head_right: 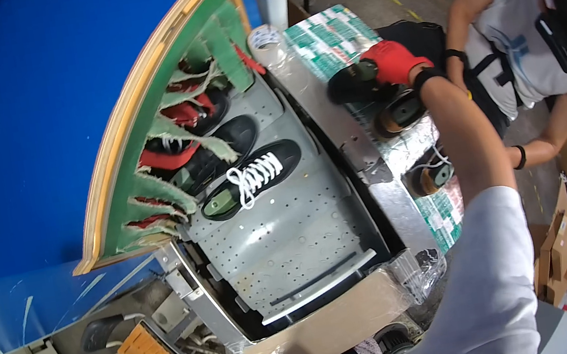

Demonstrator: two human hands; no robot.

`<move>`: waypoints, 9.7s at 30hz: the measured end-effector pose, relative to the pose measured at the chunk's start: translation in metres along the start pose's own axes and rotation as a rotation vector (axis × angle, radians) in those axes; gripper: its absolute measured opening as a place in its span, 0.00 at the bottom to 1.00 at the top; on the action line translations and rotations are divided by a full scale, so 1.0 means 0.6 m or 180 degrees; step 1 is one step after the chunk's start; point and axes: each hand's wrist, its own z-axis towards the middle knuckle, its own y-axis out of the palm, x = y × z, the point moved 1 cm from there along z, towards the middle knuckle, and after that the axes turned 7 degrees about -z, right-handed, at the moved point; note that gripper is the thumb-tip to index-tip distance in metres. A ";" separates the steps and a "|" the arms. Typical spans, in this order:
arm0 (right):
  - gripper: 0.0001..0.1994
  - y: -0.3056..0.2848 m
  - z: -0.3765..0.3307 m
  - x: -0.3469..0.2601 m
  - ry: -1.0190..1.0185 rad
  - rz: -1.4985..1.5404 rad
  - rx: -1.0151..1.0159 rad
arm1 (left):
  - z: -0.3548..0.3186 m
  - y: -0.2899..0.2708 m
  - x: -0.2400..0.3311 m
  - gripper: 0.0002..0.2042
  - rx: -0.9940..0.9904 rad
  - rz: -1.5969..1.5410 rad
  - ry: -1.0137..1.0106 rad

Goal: Transfer shoe lasts and completed shoes between a storage rack and a processing machine in a footwear factory.

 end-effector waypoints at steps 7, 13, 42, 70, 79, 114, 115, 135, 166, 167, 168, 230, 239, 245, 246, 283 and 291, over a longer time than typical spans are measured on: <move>0.21 0.025 0.019 0.015 -0.0539 -0.0029 0.0367 | 0.004 -0.005 -0.011 0.31 -0.0117 -0.0049 -0.0737; 0.22 0.027 0.007 0.017 -0.0425 -0.0518 0.0320 | 0.009 0.033 0.066 0.32 -0.0170 0.0247 -0.0437; 0.31 -0.194 0.022 -0.247 -0.1101 0.0850 0.1964 | -0.007 0.008 0.064 0.24 -0.0279 0.0564 -0.0904; 0.45 0.060 0.067 -0.556 -0.2000 0.0863 0.1059 | 0.018 0.020 0.045 0.32 -0.0270 0.0194 -0.0343; 0.37 0.069 0.008 -0.584 -0.1658 0.1096 0.0751 | 0.014 -0.002 0.021 0.35 -0.0430 0.0853 -0.0023; 0.37 0.027 -0.442 -0.292 -0.0637 0.1107 0.0406 | 0.007 0.013 0.053 0.31 -0.0202 0.0113 0.0095; 0.38 0.040 -0.440 -0.289 -0.0596 0.1093 0.0317 | 0.005 0.024 0.072 0.30 -0.0150 0.0078 -0.0229; 0.34 0.002 -0.383 -0.268 -0.1226 0.0271 -0.0126 | -0.003 0.045 0.116 0.29 0.0074 -0.0019 -0.0817; 0.20 -0.042 -0.010 -0.604 -0.1823 0.0955 0.0493 | 0.016 -0.002 -0.012 0.33 0.0080 0.0036 -0.0227; 0.22 -0.062 -0.038 -0.585 -0.1970 0.1111 0.0594 | 0.013 -0.004 -0.020 0.33 0.0088 0.0162 -0.0011; 0.25 -0.080 -0.068 -0.557 -0.2079 0.1255 0.0693 | 0.012 0.001 -0.017 0.33 0.0044 0.0155 -0.0026; 0.49 0.179 -0.523 -0.510 0.2524 0.2546 0.2174 | 0.283 0.574 0.441 0.33 -0.1517 0.1075 0.0981; 0.49 0.194 -0.538 -0.497 0.2454 0.2941 0.2458 | 0.269 0.539 0.438 0.40 -0.1675 0.0599 0.1058; 0.43 0.178 -0.595 -0.508 0.2429 0.3258 0.2390 | 0.151 0.379 0.388 0.32 -0.1636 0.0975 0.0702; 0.42 0.169 -0.609 -0.516 0.2406 0.3346 0.2438 | 0.140 0.327 0.353 0.30 -0.1696 0.0980 0.0741; 0.29 -0.131 -0.841 -1.976 -0.4602 0.3479 -0.0972 | -0.800 -0.022 -0.659 0.13 0.4814 -0.2936 -0.2100; 0.25 -0.095 -0.684 -2.107 -0.4184 0.3861 0.0289 | -0.804 -0.100 -0.639 0.15 0.5051 -0.3053 -0.2277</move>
